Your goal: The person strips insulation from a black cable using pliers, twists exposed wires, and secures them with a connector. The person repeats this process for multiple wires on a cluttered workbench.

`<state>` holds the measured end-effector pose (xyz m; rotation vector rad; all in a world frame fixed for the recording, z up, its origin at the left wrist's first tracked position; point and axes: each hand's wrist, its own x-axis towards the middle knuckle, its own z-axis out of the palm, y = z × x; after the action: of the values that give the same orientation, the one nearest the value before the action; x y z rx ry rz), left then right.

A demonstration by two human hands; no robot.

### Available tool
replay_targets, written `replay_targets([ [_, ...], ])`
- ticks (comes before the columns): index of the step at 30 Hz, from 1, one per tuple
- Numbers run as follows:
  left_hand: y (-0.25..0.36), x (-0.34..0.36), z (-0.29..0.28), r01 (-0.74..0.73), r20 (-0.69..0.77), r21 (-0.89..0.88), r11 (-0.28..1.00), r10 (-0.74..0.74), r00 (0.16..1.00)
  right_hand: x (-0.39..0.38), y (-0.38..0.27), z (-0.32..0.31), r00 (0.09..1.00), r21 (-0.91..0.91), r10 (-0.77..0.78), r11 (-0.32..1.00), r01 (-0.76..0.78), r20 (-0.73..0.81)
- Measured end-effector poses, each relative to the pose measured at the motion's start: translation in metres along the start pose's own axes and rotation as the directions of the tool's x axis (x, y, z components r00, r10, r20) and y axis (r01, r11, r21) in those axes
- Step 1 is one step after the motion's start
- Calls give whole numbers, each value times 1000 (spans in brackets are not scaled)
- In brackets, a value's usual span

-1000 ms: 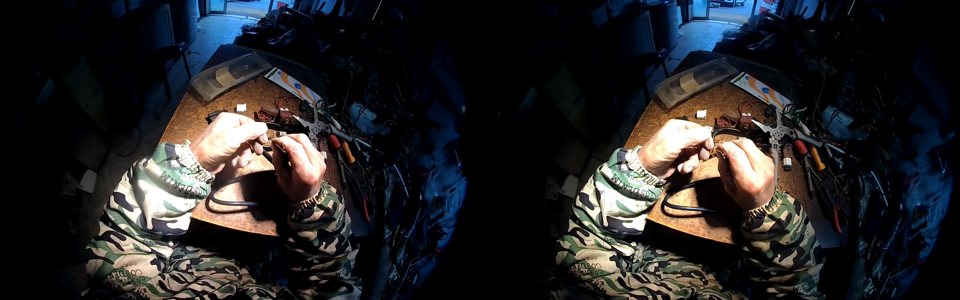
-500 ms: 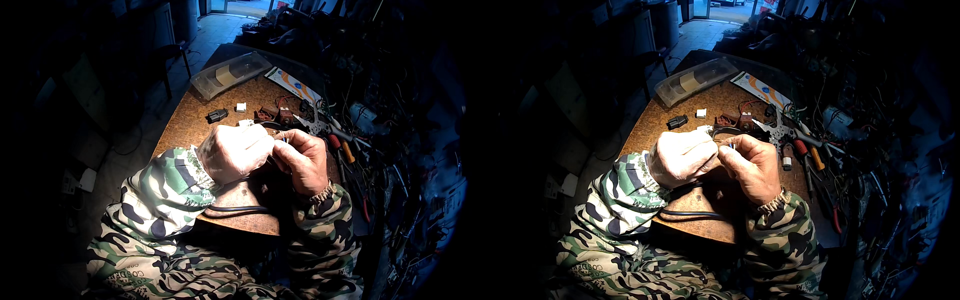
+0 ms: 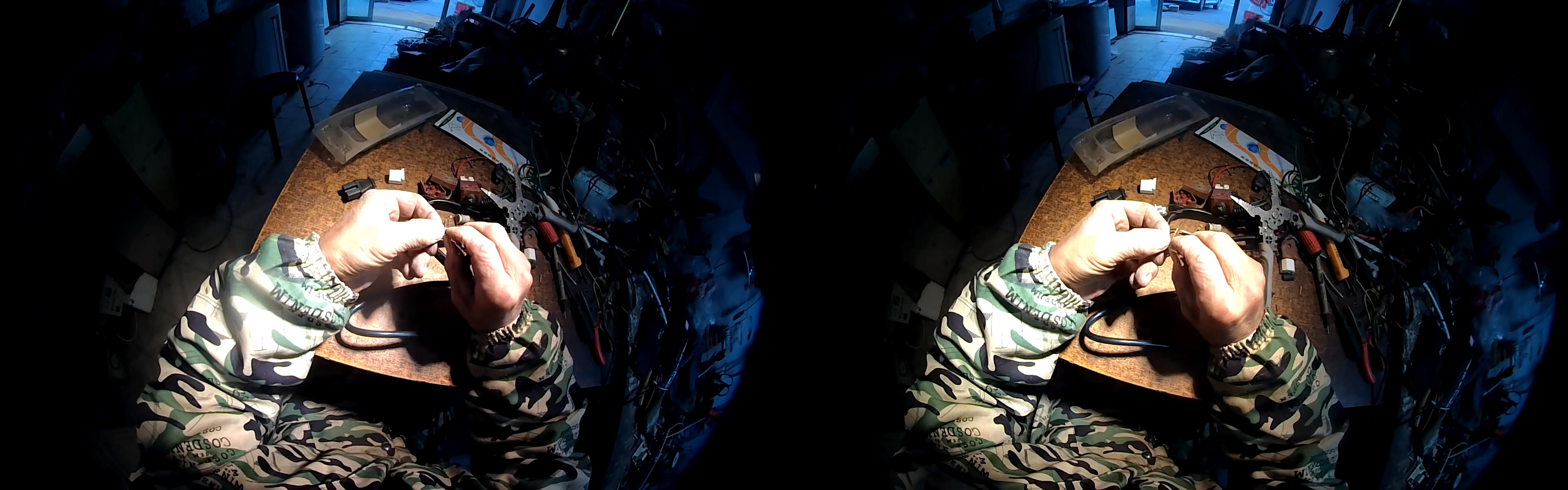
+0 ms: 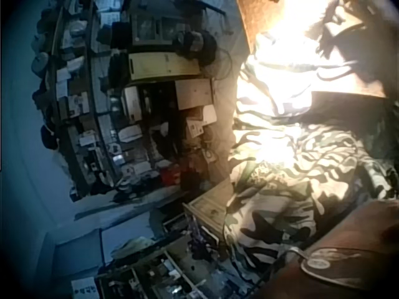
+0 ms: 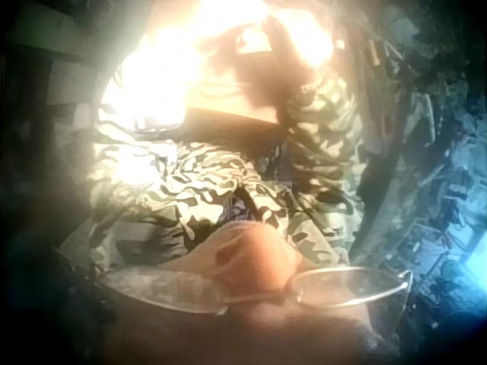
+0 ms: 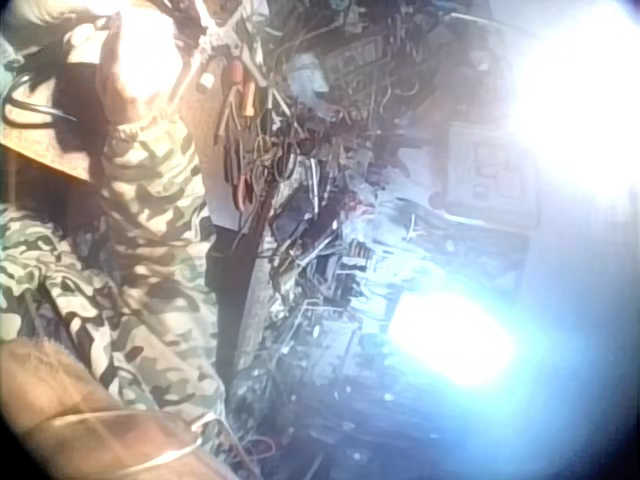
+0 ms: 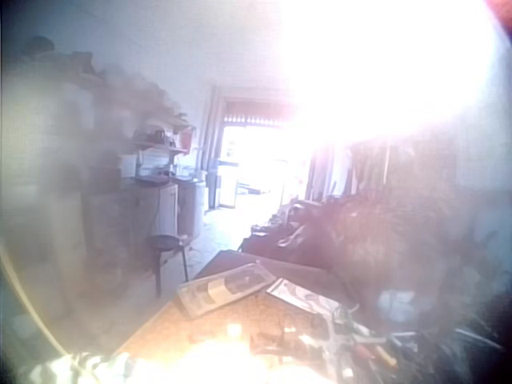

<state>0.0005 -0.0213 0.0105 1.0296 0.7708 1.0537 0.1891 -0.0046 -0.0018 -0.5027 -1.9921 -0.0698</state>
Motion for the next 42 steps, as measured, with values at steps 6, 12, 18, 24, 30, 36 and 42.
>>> replay_targets([
  [6, -7, 6, -9, -638, 597, 732, -241, 679, 428, 5, 0, -16, 606, 632, 593, 199, -749, 531],
  [12, 0, 1, 3, -64, -59, 90, 994, 70, 996, -8, 5, -1, 993, 60, 113, 992, -111, -29],
  [18, 5, -3, -3, 107, 89, -100, 989, -98, 991, 2, -1, -3, 995, 2, -82, 997, 82, -51],
  [24, -10, -1, 9, -426, 69, 617, 662, 494, 867, -2, -3, -8, 961, 121, 268, 954, -275, 69],
  [30, -9, 1, 8, -537, 107, 633, 557, 624, 774, 0, -2, -12, 795, 393, 567, 695, -602, 216],
  [36, 5, -1, -9, 118, 62, -131, 984, -111, 992, 1, -4, -1, 998, 39, 52, 998, -50, -46],
  [42, -2, 0, -4, 71, 72, -120, 990, -63, 995, -1, -3, -1, 999, 22, 51, 998, -50, -20],
])
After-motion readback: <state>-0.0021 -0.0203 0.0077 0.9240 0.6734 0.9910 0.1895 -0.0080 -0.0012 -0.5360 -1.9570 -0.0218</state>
